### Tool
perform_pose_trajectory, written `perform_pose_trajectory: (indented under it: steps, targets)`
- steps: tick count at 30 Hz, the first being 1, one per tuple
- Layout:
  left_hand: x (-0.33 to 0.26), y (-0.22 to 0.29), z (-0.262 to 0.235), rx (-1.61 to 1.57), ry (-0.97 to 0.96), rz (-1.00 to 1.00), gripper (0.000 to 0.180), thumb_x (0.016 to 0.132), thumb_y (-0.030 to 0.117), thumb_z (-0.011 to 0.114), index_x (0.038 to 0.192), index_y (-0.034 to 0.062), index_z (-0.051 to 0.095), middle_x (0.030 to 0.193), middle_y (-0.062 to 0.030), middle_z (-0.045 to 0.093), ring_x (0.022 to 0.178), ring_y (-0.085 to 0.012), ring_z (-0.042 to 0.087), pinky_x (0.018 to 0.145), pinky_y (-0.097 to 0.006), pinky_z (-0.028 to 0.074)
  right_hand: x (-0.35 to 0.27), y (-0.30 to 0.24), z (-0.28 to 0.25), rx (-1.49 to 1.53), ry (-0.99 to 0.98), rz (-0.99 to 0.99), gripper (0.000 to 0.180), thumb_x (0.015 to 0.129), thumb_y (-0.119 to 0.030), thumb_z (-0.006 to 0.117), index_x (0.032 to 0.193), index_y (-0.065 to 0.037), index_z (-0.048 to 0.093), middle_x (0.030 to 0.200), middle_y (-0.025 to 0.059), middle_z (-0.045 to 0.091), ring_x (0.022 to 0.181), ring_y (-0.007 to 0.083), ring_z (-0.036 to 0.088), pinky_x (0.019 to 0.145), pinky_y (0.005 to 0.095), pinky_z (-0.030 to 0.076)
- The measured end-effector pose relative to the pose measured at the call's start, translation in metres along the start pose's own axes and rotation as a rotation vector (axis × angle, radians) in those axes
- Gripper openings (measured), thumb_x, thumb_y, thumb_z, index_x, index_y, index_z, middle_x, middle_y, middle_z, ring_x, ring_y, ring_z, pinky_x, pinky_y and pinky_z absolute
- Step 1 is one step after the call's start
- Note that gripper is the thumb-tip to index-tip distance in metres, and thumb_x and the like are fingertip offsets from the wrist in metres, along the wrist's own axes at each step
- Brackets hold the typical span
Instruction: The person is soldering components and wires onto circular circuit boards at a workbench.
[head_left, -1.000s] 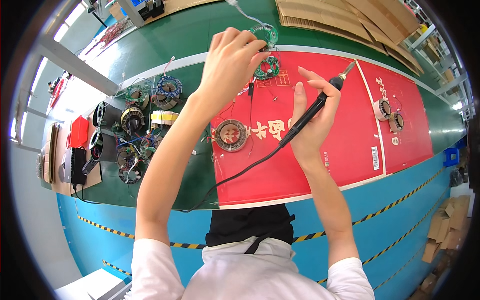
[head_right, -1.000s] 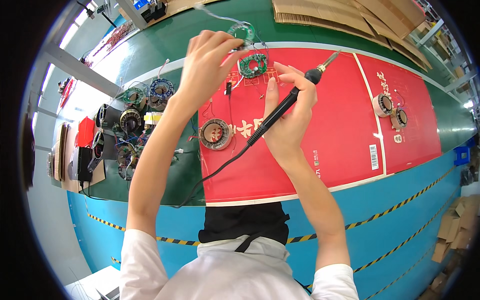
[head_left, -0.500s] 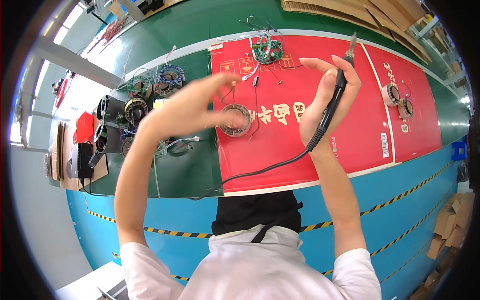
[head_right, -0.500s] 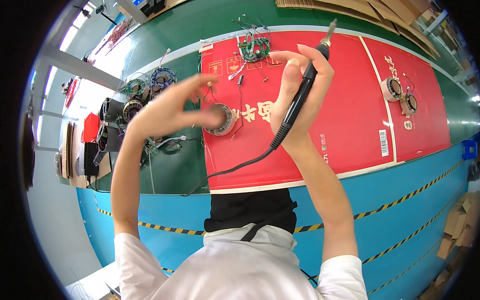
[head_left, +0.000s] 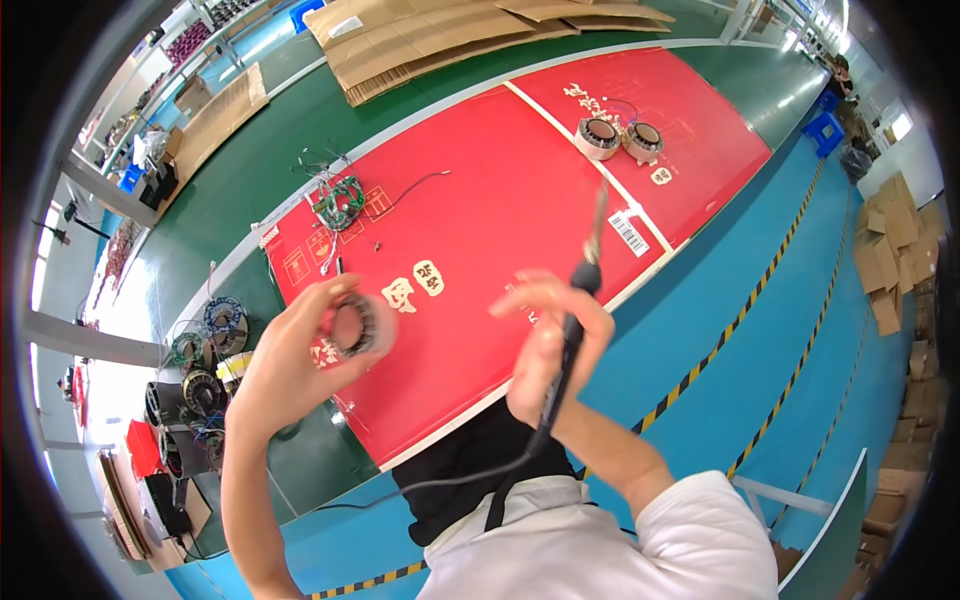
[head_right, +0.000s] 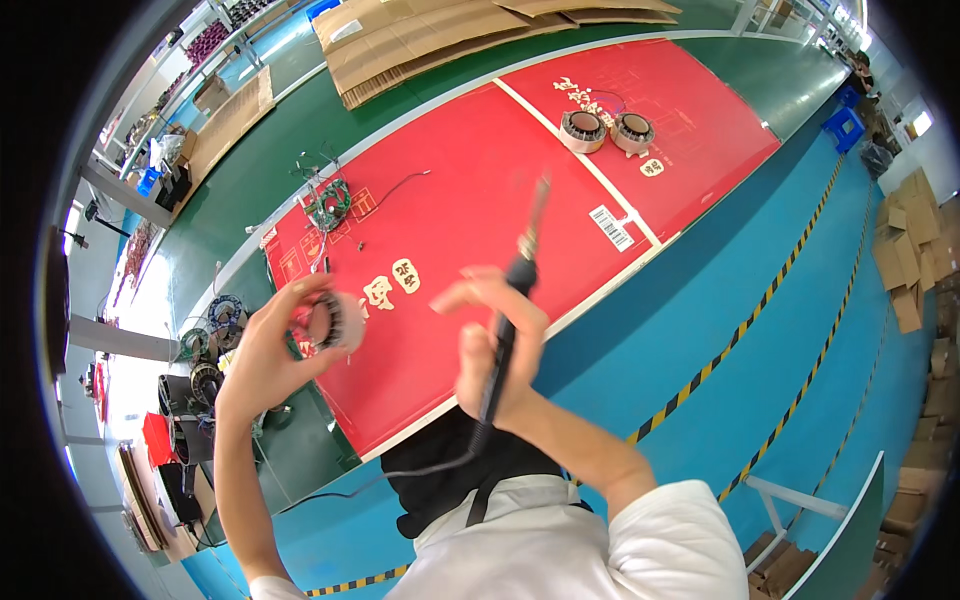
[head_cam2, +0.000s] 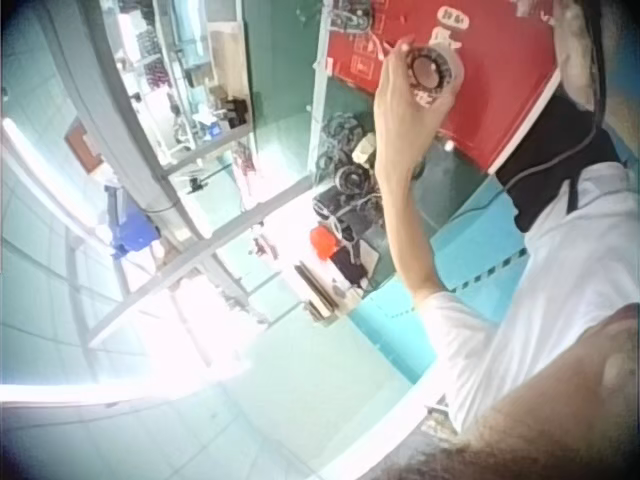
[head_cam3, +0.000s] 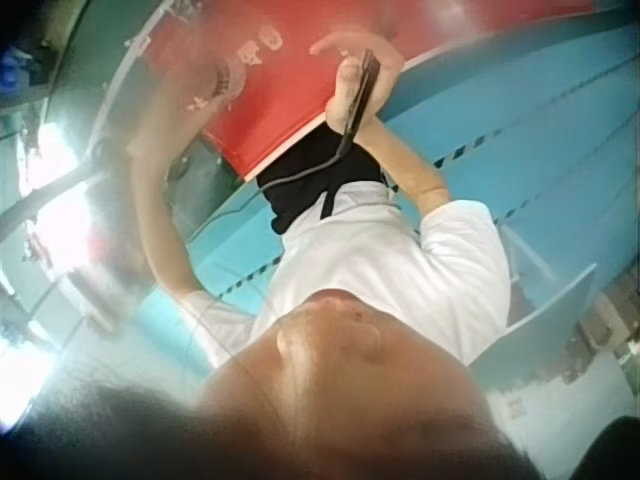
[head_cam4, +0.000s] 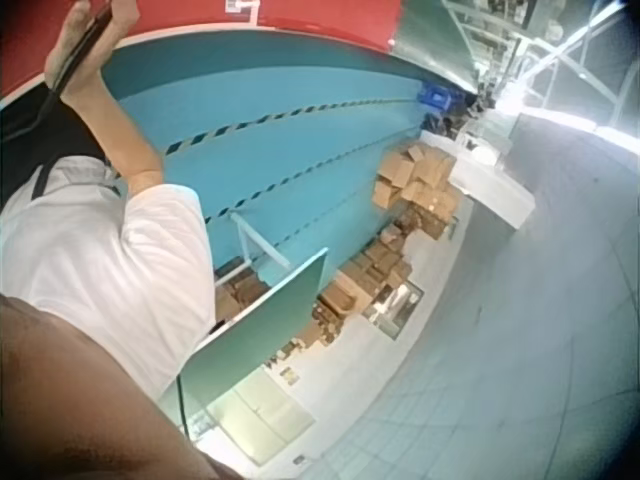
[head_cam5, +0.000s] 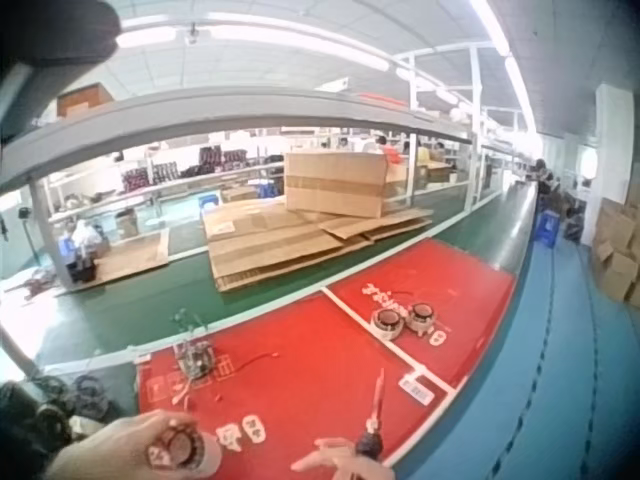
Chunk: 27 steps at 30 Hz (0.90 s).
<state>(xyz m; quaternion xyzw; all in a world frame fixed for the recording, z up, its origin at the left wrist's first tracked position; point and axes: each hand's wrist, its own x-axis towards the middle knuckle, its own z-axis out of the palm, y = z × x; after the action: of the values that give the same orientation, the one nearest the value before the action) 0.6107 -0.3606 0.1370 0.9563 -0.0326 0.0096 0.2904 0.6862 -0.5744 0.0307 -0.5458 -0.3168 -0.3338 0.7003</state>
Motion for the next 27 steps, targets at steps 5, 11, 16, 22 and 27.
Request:
perform_pose_trajectory:
  steps: [5,11,16,22,27]
  targets:
    - [0.105,0.03,0.06,0.059,-0.276,0.285,0.05,0.083,0.028,0.072,0.125,0.0057,0.055,0.116,-0.0157,0.062,0.103,-0.0338,0.065,0.086,-0.044,0.053,-0.035,-0.019,-0.04,-0.194,0.116,0.145,0.025,0.104,-0.021,0.039,0.121,-0.003,0.038,0.083,0.0165,0.063,0.073,0.0211,0.06,0.094,0.0505,0.046]
    - [0.186,0.039,0.122,-0.152,0.31,0.379,0.061,0.087,0.032,0.07,0.134,0.0019,0.047,0.129,-0.0209,0.056,0.116,-0.0364,0.058,0.097,-0.043,0.048,-0.027,-0.032,-0.06,-0.274,0.082,0.196,0.02,0.103,-0.018,0.041,0.116,-0.003,0.039,0.083,0.016,0.062,0.076,0.0199,0.058,0.091,0.0475,0.047]
    - [0.131,0.029,0.101,-0.155,0.172,0.239,0.054,0.09,0.027,0.068,0.131,-0.002,0.049,0.128,-0.0216,0.057,0.119,-0.0358,0.057,0.1,-0.042,0.047,-0.045,-0.032,-0.056,-0.266,0.011,0.321,0.017,0.102,-0.011,0.046,0.117,-0.002,0.041,0.083,0.0167,0.063,0.072,0.02,0.059,0.075,0.0337,0.049]
    - [0.035,0.008,0.086,-0.277,0.188,0.253,0.023,0.091,0.018,0.065,0.106,0.0009,0.064,0.101,-0.0164,0.068,0.1,-0.0324,0.066,0.088,-0.042,0.051,-0.045,-0.022,-0.034,-0.251,-0.096,0.212,0.027,0.105,-0.02,0.041,0.119,0.003,0.042,0.088,0.0177,0.063,0.077,0.0234,0.06,0.082,0.0424,0.049]
    - [-0.065,-0.022,0.093,-0.398,0.547,-0.087,0.01,0.092,0.005,0.064,0.1,-0.0016,0.066,0.081,-0.0121,0.07,0.074,-0.0211,0.071,0.065,-0.029,0.054,-0.047,-0.014,0.0,-0.106,-0.274,0.285,0.024,0.105,-0.015,0.039,0.119,0.003,0.046,0.087,0.0111,0.054,0.072,0.0181,0.055,0.084,0.0445,0.052]
